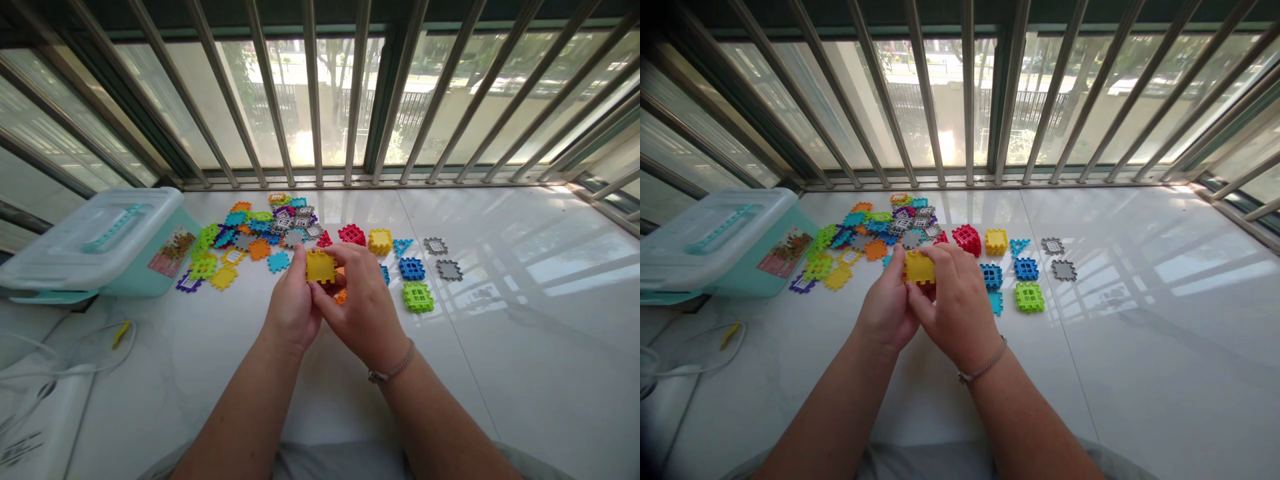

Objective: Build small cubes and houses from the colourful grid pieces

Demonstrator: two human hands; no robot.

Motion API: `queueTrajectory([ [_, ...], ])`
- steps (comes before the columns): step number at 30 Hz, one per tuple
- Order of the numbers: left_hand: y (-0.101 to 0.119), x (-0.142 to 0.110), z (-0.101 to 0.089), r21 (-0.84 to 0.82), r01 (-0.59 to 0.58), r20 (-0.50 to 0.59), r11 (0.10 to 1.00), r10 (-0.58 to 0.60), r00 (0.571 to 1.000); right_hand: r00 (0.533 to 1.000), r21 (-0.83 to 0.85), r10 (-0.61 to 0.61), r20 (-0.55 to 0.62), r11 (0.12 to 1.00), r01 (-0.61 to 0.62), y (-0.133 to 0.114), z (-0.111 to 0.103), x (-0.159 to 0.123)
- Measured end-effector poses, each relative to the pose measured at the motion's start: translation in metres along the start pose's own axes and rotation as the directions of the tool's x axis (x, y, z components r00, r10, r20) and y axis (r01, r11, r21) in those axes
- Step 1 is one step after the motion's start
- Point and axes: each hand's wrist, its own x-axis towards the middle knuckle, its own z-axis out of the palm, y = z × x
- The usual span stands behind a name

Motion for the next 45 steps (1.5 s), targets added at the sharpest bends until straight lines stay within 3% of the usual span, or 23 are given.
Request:
queueTrajectory([
  [10, 0.003, 0.003, 0.000, -0.066, -0.013, -0.008, 0.998, 0.012, 1.000, 1.000, -0.025, 0.012, 0.015, 1.000, -0.012, 0.002, 0.001, -0.001],
  [29, -0.004, 0.000, -0.003, 0.072, -0.036, 0.048, 0.997, 0.032, 0.998, 0.995, 0.010, 0.076, 0.068, 0.997, -0.077, 0.000, -0.001, 0.000],
  [45, -0.009, 0.001, -0.007, 0.203, -0.072, 0.003, 0.977, 0.073, 0.997, 0.990, -0.021, 0.097, 0.100, 0.995, -0.095, 0.003, -0.002, -0.001],
])
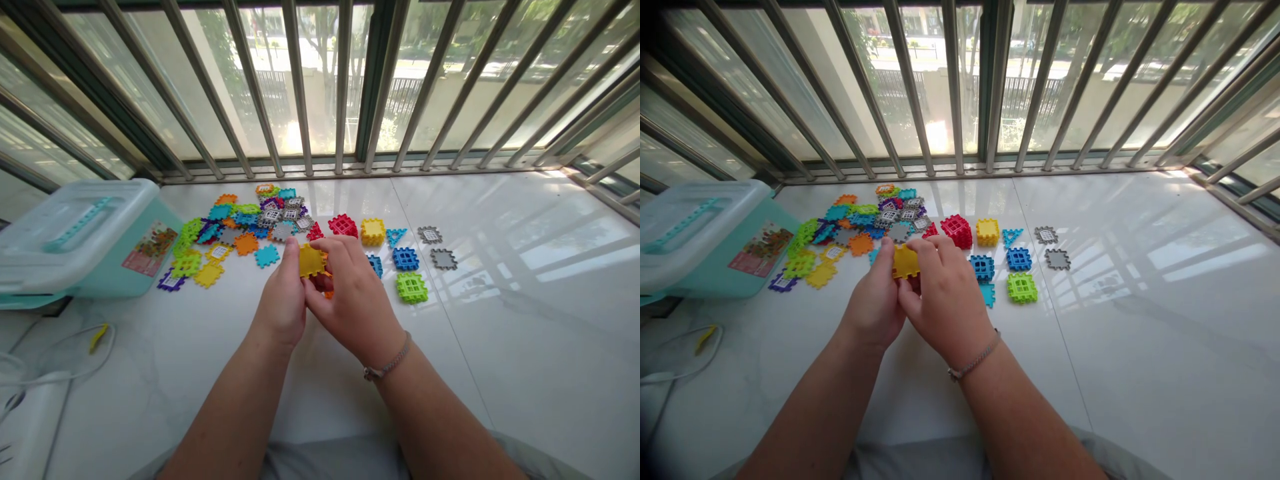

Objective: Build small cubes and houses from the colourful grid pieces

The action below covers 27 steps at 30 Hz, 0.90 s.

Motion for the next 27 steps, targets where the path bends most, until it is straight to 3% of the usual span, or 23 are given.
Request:
queueTrajectory([
  [27, -0.0009, 0.0007, -0.0018, 0.112, -0.013, -0.014, 0.994, 0.015, 1.000, 1.000, -0.002, 0.009, 0.027, 1.000, -0.009, -0.0012, -0.0012, -0.0001],
])
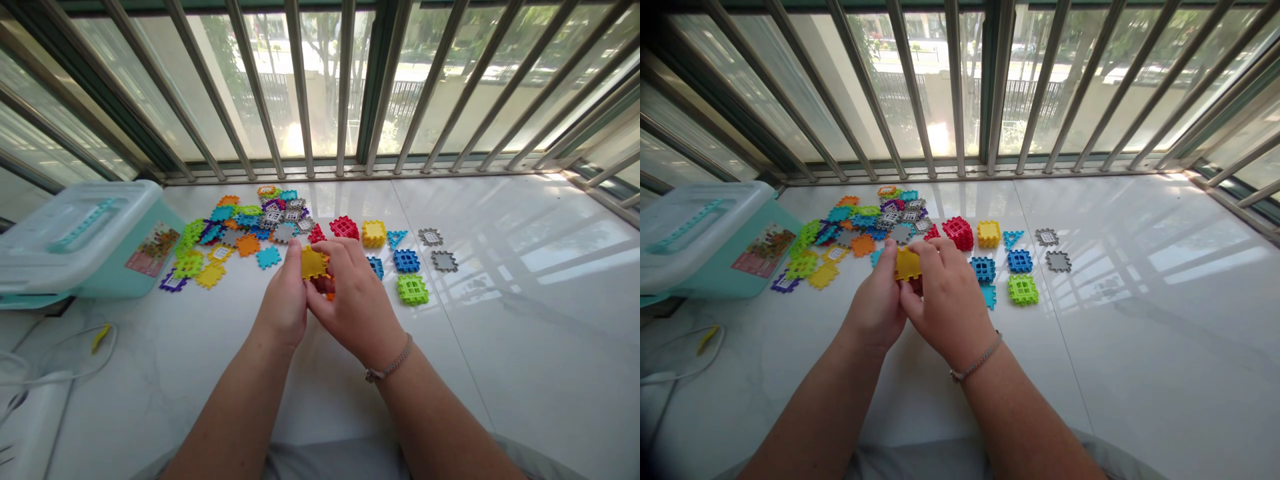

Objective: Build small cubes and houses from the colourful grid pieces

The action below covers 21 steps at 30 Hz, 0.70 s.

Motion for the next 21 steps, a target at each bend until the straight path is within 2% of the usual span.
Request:
queueTrajectory([
  [21, 0.0034, -0.0003, 0.0027, -0.017, 0.011, -0.002, 1.000, -0.011, 1.000, 0.999, 0.025, 0.032, 0.034, 0.999, -0.033, 0.0001, 0.0004, 0.0002],
])
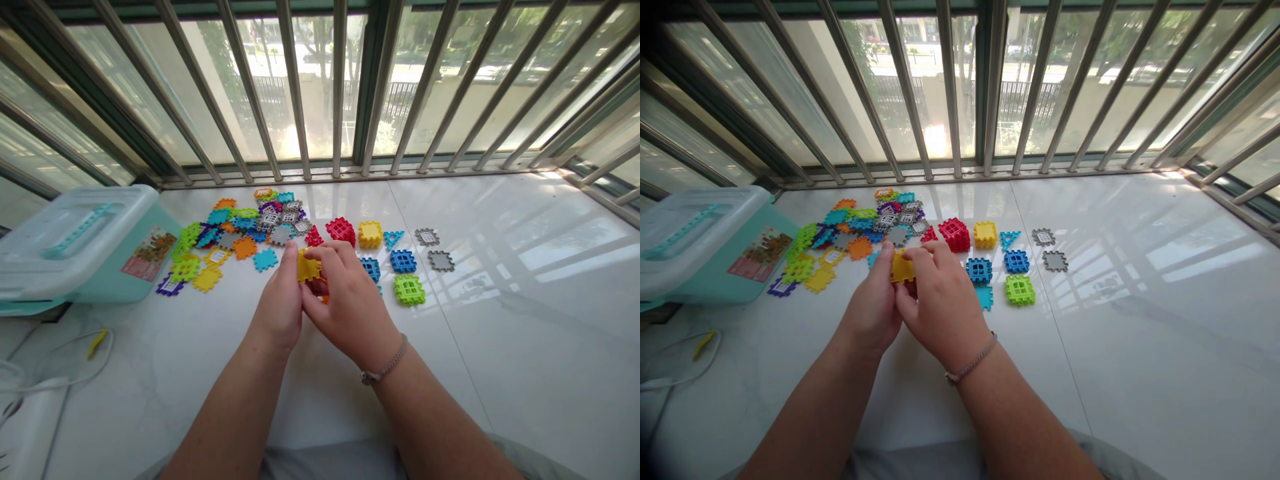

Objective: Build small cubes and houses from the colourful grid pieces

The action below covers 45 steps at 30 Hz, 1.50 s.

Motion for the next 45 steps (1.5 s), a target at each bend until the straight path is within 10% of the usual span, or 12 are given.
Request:
queueTrajectory([
  [45, -0.0066, 0.0021, -0.0037, 0.151, -0.050, -0.010, 0.987, 0.052, 0.999, 0.995, 0.006, 0.048, 0.086, 0.999, -0.049, -0.0004, -0.0040, 0.0011],
])
